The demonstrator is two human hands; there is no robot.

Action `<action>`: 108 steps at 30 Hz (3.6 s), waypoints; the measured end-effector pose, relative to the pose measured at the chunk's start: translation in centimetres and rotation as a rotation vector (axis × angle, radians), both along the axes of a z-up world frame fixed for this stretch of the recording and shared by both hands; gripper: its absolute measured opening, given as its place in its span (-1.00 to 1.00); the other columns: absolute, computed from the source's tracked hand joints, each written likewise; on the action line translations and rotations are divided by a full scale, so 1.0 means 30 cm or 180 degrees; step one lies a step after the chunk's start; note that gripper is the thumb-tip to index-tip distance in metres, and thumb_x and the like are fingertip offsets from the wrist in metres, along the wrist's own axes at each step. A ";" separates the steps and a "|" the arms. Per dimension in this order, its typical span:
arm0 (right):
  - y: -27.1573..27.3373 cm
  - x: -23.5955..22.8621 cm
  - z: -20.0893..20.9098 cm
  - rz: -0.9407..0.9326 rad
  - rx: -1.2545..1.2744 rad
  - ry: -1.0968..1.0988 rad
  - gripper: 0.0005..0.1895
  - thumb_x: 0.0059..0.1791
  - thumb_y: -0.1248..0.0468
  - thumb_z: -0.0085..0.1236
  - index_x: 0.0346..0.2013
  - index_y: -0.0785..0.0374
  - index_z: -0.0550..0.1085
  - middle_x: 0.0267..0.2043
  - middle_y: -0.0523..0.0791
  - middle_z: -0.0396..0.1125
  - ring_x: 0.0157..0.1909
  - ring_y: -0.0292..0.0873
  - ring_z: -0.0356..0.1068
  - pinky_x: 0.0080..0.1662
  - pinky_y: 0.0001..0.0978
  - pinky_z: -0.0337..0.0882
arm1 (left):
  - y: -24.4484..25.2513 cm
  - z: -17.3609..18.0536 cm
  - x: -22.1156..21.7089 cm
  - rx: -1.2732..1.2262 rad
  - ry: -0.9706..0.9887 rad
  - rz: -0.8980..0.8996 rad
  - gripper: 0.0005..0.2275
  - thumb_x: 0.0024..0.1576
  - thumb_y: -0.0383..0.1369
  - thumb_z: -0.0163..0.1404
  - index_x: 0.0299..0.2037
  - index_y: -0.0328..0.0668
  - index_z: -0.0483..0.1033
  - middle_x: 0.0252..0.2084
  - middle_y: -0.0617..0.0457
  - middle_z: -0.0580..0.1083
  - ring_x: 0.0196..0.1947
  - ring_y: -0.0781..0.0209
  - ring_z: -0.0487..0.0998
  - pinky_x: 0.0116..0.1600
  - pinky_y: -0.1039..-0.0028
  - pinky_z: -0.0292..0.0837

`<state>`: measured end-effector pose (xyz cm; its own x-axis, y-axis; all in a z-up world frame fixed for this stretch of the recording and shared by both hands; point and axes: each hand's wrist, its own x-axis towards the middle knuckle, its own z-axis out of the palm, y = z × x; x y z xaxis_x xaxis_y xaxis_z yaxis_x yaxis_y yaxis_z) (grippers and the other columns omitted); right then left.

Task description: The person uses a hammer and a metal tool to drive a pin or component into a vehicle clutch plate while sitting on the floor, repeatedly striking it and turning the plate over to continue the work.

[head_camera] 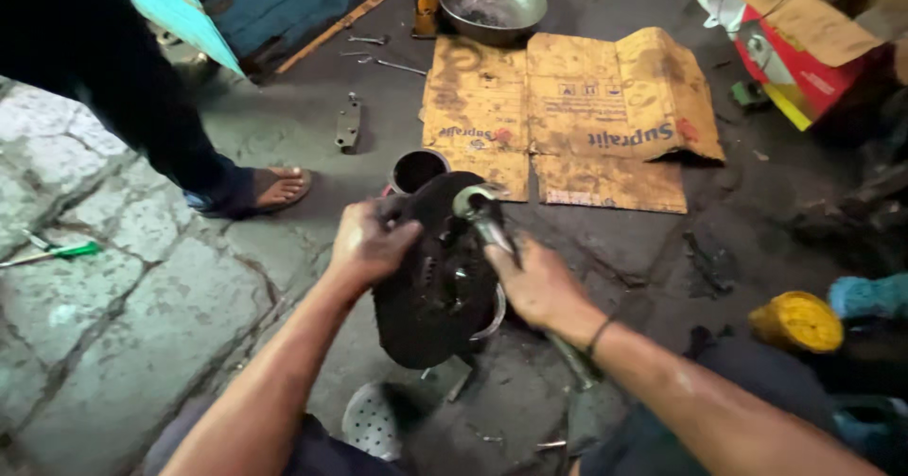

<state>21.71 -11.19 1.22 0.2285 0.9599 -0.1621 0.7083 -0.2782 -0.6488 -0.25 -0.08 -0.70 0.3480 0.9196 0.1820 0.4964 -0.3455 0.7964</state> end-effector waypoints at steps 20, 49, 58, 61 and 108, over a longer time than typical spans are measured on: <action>-0.022 0.025 0.046 -0.1411 -0.0324 0.3062 -0.69 0.02 -0.01 0.10 -0.41 0.13 0.38 -0.64 -0.17 0.15 -0.74 -0.22 0.07 -0.64 -0.26 0.15 | 0.072 -0.021 -0.034 -0.0152 0.0319 -0.0180 -0.60 -0.09 -0.25 0.19 -0.04 -0.21 0.61 -0.31 -0.17 0.63 -0.31 0.09 0.70 -0.17 0.26 0.55; -0.059 0.249 0.120 -0.2303 -0.0741 0.3639 -0.64 0.07 -0.12 -0.05 -0.37 0.07 0.34 -0.60 -0.24 0.08 -0.63 -0.28 0.08 -0.51 -0.32 0.20 | 0.138 -0.372 0.063 0.2324 0.2574 -0.1933 -0.62 0.04 -0.40 -0.06 0.11 -0.01 0.50 -0.35 -0.02 0.57 -0.28 -0.04 0.60 -0.12 0.12 0.45; -0.077 0.293 0.087 -0.2165 -0.0752 0.3775 -0.65 0.10 -0.07 -0.04 -0.36 0.10 0.35 -0.59 -0.25 0.10 -0.64 -0.29 0.06 -0.52 -0.34 0.19 | 0.083 -0.467 0.011 0.1549 0.2918 -0.2142 -0.79 0.15 -0.37 -0.11 -0.04 -0.01 0.47 -0.37 -0.05 0.55 -0.27 -0.08 0.60 -0.13 0.11 0.45; -0.079 0.295 0.087 -0.2402 -0.0940 0.3655 -0.64 0.09 -0.10 -0.05 -0.35 0.09 0.34 -0.59 -0.24 0.08 -0.64 -0.29 0.06 -0.52 -0.36 0.19 | 0.084 -0.497 0.008 0.1482 0.2907 -0.2171 -0.79 0.13 -0.38 -0.09 -0.04 -0.03 0.47 -0.36 -0.06 0.56 -0.28 -0.08 0.61 -0.17 0.10 0.46; -0.022 0.211 -0.010 -0.2034 -0.1516 0.3656 -0.59 0.08 -0.16 -0.06 -0.32 0.12 0.28 -0.55 -0.27 0.03 -0.59 -0.34 0.03 -0.47 -0.39 0.19 | 0.178 -0.849 -0.109 -0.3556 0.0445 0.1755 -0.53 0.33 0.04 -0.22 -0.13 -0.30 0.50 -0.44 -0.12 0.45 -0.55 0.01 0.42 -0.46 0.10 0.35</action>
